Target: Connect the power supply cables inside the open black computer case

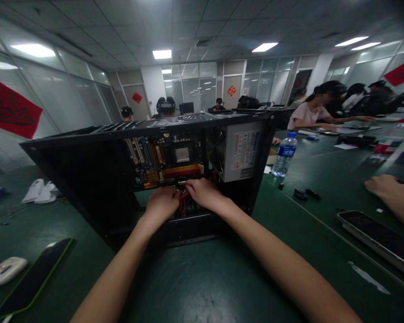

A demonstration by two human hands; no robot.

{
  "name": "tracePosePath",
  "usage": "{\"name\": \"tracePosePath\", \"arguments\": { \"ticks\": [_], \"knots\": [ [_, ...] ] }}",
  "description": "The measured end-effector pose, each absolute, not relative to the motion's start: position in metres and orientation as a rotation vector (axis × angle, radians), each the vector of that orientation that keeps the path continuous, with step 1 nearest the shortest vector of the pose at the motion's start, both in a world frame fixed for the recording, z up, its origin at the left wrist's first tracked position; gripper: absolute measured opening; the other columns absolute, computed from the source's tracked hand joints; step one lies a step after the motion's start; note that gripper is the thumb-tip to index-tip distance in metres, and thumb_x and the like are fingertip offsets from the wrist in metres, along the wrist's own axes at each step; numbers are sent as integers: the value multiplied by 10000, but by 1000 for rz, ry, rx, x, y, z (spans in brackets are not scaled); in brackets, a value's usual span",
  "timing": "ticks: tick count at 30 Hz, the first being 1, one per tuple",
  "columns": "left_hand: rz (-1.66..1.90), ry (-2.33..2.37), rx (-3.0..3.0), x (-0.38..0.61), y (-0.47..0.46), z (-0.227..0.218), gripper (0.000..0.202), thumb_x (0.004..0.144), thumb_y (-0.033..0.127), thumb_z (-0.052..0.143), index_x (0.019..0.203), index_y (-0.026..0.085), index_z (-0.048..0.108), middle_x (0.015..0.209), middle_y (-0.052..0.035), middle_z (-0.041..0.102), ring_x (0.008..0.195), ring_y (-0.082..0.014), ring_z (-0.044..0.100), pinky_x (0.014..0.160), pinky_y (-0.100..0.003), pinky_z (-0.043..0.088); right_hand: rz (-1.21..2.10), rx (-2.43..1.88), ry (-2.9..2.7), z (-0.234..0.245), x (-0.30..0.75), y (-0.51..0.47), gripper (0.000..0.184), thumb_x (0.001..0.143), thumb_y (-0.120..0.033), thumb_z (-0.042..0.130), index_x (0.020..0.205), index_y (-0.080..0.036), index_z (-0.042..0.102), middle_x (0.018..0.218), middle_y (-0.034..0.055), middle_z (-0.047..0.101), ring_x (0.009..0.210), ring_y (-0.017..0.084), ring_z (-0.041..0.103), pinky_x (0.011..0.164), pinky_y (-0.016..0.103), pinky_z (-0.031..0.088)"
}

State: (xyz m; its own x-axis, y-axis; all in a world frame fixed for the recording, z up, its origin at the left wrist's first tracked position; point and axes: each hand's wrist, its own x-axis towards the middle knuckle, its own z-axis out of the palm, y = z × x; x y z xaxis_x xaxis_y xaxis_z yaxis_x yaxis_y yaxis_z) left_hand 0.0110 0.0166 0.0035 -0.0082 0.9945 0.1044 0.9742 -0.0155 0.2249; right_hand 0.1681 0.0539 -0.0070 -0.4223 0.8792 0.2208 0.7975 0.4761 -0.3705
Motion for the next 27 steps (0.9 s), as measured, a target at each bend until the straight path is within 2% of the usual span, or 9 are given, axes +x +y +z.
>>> {"name": "tracePosePath", "arguments": {
  "ticks": [5,12,21,27],
  "knots": [
    [401,2073,2164,7,26,2,371,947,361,451,883,215,785,902,-122,771,806,-250,692,664,-318,418,259,-1404,-2359,-5,168,51,367,1051,-311,392,1222,-254,711,1162,93,753,1036,241,715,802,288,481],
    [436,2137,2225,8,27,2,379,947,375,456,905,229,803,964,-142,778,897,-291,711,714,-346,456,223,-1380,-2341,-10,170,54,381,1064,-324,371,1237,-253,703,1168,87,752,1026,236,718,796,280,476],
    [407,2213,2244,13,19,6,381,945,356,459,928,194,804,989,-156,772,916,-298,713,745,-350,501,188,-1402,-2372,-7,169,53,378,1063,-320,372,1228,-243,703,1176,97,748,1049,253,713,807,292,482],
    [363,2294,2291,16,16,4,405,960,365,448,1003,159,793,1006,-193,758,950,-335,715,797,-401,523,157,-1401,-2389,-8,169,53,384,1063,-326,359,1199,-234,707,1143,108,753,1024,263,719,782,303,488]
  ]
}}
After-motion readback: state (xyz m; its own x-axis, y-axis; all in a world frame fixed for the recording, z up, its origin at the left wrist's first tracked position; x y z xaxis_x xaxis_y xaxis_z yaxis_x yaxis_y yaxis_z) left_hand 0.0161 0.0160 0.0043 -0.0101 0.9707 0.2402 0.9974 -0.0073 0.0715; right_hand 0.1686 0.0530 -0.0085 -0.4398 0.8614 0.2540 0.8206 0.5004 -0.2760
